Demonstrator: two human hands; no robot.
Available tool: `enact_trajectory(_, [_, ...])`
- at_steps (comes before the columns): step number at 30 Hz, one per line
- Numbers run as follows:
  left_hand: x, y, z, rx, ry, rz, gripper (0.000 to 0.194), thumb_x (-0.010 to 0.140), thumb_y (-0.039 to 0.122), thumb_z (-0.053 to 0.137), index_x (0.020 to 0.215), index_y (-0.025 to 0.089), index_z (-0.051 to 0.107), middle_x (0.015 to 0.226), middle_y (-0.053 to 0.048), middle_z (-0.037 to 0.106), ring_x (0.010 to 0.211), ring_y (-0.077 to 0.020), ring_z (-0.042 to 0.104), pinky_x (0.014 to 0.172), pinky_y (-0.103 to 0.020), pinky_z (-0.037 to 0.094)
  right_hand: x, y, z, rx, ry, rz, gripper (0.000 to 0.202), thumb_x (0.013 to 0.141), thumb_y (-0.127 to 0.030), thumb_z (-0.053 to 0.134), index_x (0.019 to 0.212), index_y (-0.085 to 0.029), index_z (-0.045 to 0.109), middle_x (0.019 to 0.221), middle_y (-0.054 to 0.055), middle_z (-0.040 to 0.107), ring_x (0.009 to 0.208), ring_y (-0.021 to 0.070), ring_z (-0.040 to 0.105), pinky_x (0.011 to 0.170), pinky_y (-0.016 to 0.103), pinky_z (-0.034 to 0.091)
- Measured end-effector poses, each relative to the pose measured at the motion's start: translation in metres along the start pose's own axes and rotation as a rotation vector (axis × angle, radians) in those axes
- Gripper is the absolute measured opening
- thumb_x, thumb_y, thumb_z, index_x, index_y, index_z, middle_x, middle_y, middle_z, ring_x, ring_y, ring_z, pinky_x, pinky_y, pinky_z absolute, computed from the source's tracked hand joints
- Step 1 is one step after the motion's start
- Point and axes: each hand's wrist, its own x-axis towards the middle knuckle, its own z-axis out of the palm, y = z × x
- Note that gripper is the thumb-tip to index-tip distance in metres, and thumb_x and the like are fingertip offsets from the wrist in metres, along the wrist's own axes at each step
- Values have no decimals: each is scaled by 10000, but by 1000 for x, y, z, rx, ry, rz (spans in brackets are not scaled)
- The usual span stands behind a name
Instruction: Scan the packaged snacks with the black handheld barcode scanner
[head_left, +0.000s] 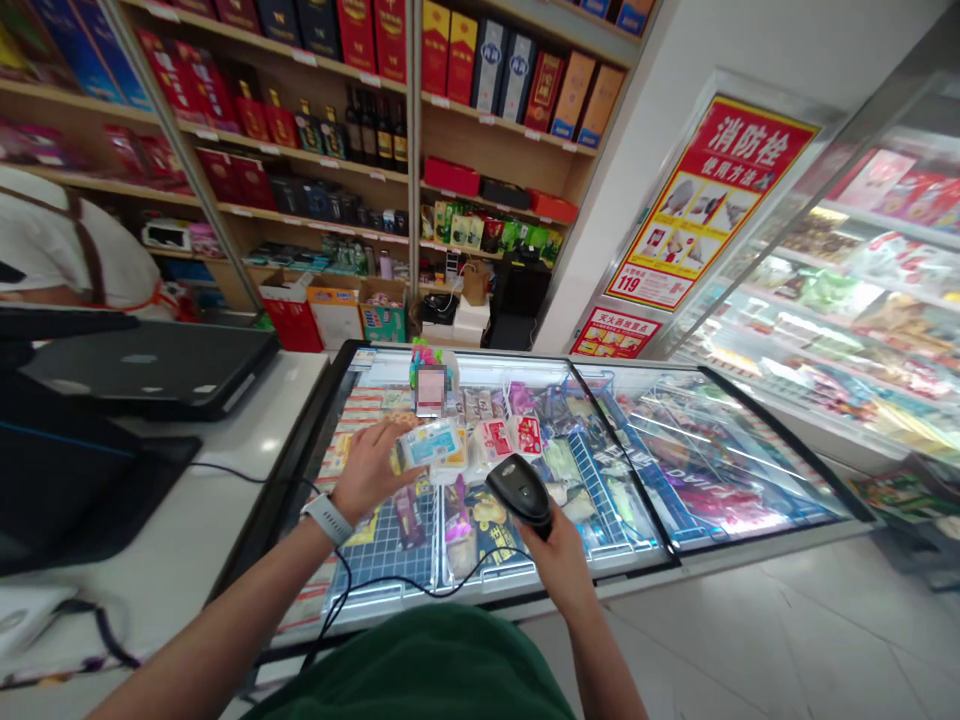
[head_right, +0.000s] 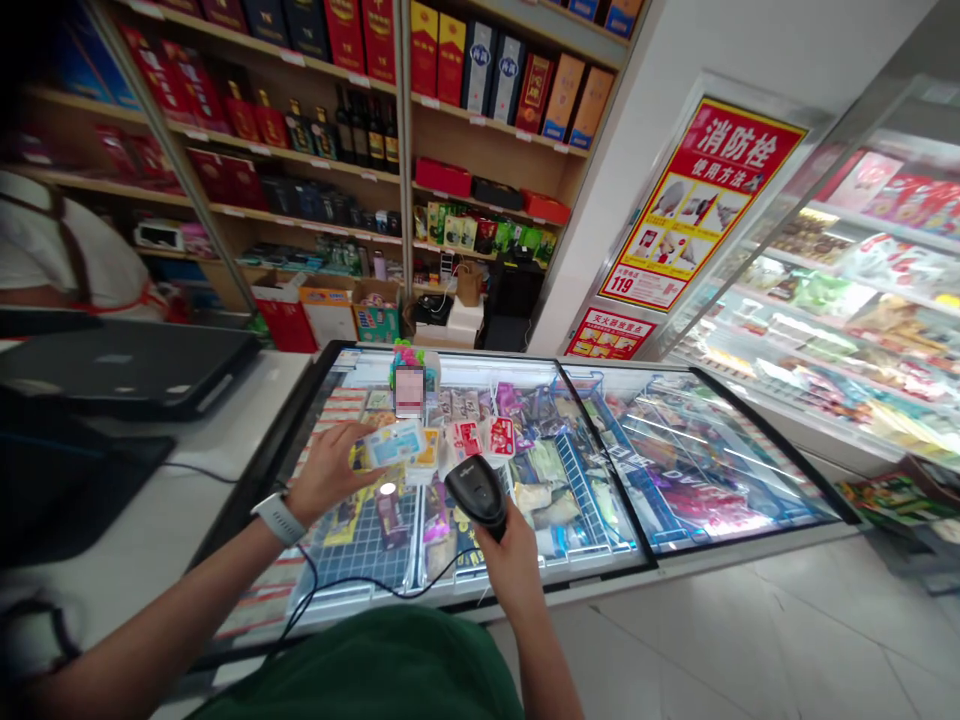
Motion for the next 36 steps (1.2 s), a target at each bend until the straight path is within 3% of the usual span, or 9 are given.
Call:
enact_trajectory(4, [-12, 22, -5, 80, 145, -68, 501, 744, 498, 655, 1123, 188, 545, 1110, -124, 627, 1076, -299, 545, 984, -453, 337, -3, -16, 5, -3, -51, -19, 322, 777, -276, 596, 1088, -203, 632, 946, 33, 719, 886, 232, 662, 804, 327, 515])
enact_trajectory(9, [-21, 32, -12, 122, 211, -108, 456, 768, 476, 634, 1115, 191, 556, 1121, -126, 620, 1088, -300, 537, 1039, -487, 263, -6, -26, 17, -31, -81, -85, 356, 775, -288, 602, 1118, -194, 622, 966, 45, 712, 893, 230, 653, 800, 326, 514])
enact_trajectory(25, [-24, 35, -14, 175, 234, -136, 450, 771, 464, 634, 1121, 194, 552, 1147, -130, 611, 1095, -306, 526, 1074, -507, 201, -10, -30, 27, -50, -122, -134, 223, 800, -257, 575, 1014, -195, 587, 913, 35, 678, 840, 204, 633, 749, 286, 479])
enact_trajectory(36, [-25, 33, -13, 209, 259, -131, 464, 760, 476, 646, 1110, 184, 558, 1126, -132, 627, 1072, -300, 548, 1064, -499, 216, -8, -29, 26, -75, -132, -124, 261, 805, -263, 575, 1055, -188, 580, 936, 48, 688, 867, 211, 645, 764, 291, 490])
